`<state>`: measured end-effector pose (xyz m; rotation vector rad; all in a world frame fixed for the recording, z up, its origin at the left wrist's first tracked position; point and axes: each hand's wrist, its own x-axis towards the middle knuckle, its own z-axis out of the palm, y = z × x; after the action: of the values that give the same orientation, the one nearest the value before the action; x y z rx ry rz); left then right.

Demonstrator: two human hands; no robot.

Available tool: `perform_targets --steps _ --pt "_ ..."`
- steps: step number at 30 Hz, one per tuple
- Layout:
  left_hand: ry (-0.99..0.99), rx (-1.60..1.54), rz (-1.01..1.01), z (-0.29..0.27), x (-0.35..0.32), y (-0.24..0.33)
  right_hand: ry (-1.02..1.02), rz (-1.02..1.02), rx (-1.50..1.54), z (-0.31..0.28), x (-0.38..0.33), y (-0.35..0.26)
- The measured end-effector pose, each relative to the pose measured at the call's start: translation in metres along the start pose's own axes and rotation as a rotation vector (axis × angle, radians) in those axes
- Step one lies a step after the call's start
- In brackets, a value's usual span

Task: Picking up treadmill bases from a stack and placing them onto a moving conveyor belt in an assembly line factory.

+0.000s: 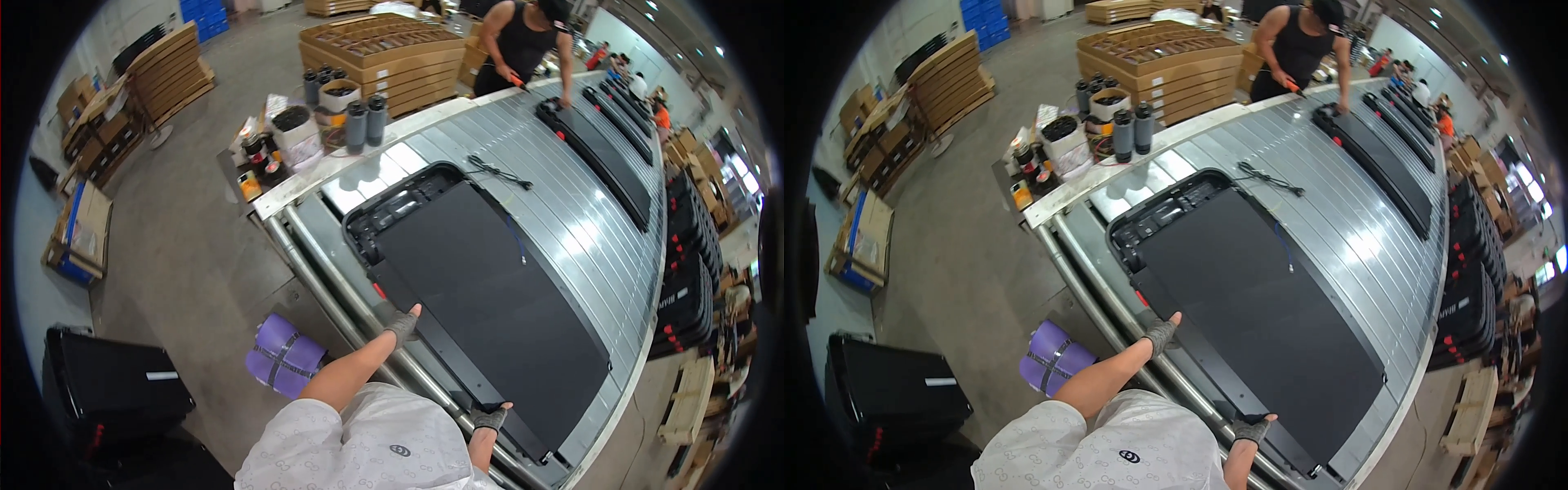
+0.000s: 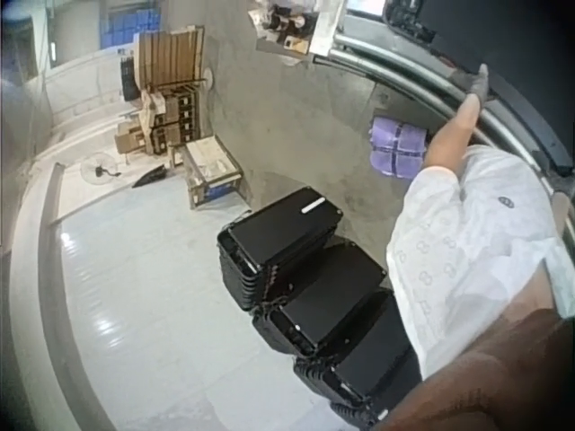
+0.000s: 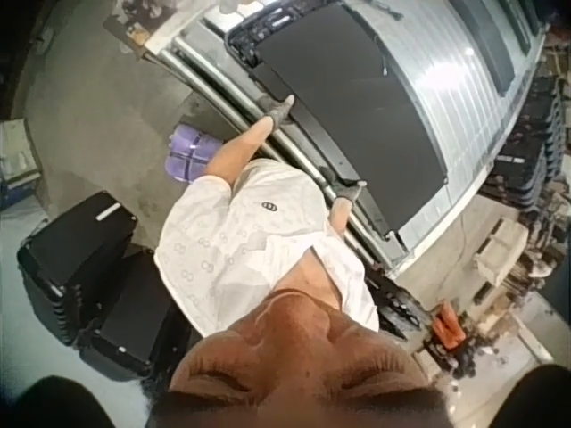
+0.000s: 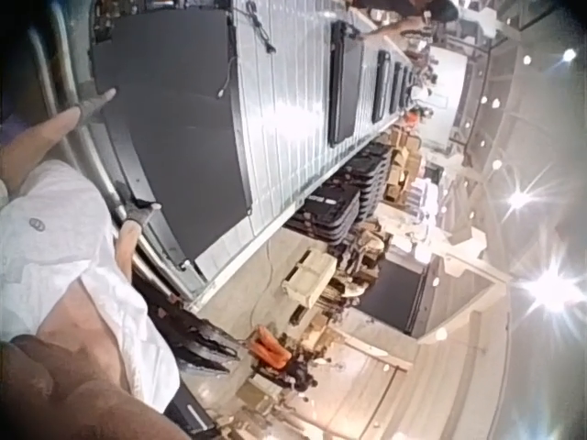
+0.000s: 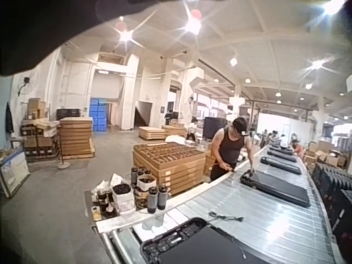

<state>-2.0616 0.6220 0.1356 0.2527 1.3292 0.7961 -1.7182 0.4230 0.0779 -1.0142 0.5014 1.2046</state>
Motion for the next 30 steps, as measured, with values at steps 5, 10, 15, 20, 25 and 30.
perform_targets --steps 5,10,15,20,25,30 --pt "-0.05 -0.004 -0.07 -0.025 0.01 0.002 0.012 0.032 -0.006 0.025 -0.006 0.023" --pt "-0.121 -0.028 -0.059 0.008 0.008 0.009 0.064 0.002 0.015 0.037 -0.015 0.001" --pt "-0.197 0.056 -0.083 0.001 0.029 0.005 -0.061 -0.031 0.129 0.045 -0.009 0.005" --pt "-0.348 0.139 -0.044 -0.02 0.043 0.006 -0.183 -0.012 0.08 0.041 0.013 0.014" --pt "-0.172 0.212 -0.11 0.045 0.055 -0.015 0.17 -0.313 -0.27 -0.039 0.066 -0.01" --pt "-0.055 0.027 -0.146 -0.027 0.111 0.015 -0.013 -0.244 -1.003 0.037 -0.009 0.018"
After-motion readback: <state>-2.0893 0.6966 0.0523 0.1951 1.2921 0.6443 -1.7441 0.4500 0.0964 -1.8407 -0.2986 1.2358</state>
